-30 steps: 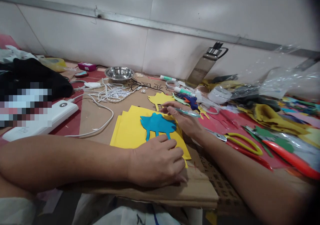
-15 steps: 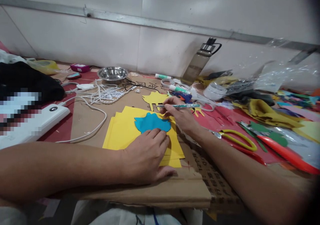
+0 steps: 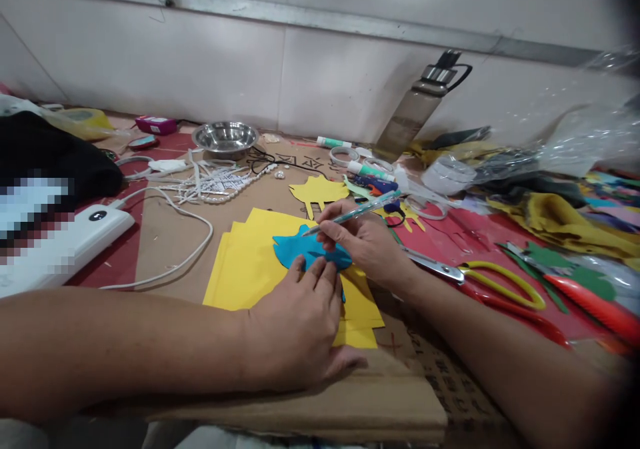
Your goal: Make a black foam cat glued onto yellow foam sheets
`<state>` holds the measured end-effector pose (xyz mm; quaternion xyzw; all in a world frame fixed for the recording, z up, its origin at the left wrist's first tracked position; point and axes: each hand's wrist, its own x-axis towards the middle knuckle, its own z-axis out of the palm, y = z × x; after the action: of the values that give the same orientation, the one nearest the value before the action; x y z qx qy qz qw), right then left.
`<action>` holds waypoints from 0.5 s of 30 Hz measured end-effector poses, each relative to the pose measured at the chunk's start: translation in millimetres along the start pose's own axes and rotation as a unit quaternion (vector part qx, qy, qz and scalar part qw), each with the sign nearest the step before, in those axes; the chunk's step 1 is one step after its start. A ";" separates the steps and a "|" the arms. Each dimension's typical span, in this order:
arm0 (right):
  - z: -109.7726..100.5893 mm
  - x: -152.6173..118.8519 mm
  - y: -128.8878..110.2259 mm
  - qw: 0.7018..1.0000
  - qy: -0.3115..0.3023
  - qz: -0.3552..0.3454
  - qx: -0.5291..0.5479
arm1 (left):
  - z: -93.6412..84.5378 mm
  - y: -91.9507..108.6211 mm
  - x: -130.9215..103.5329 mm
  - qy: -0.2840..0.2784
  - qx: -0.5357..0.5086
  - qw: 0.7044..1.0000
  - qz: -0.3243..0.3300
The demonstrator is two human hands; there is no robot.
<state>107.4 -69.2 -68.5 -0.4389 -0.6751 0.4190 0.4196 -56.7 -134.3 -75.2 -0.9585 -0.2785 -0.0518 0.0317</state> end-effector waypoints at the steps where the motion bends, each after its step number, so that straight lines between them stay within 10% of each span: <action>1: 1.6 -0.7 -1.1 1.000 -0.006 -0.004 -0.016 | 1.1 0.4 -0.1 -0.002 0.005 1.000 0.002; 15: -19.7 0.8 -5.0 0.997 0.069 -0.020 -0.028 | -9.8 0.7 2.2 -0.010 -0.001 1.000 0.009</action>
<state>124.3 -65.8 -57.8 -0.4646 -0.6649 0.3600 0.4610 -55.3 -134.7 -65.3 -0.9614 -0.2702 -0.0423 0.0289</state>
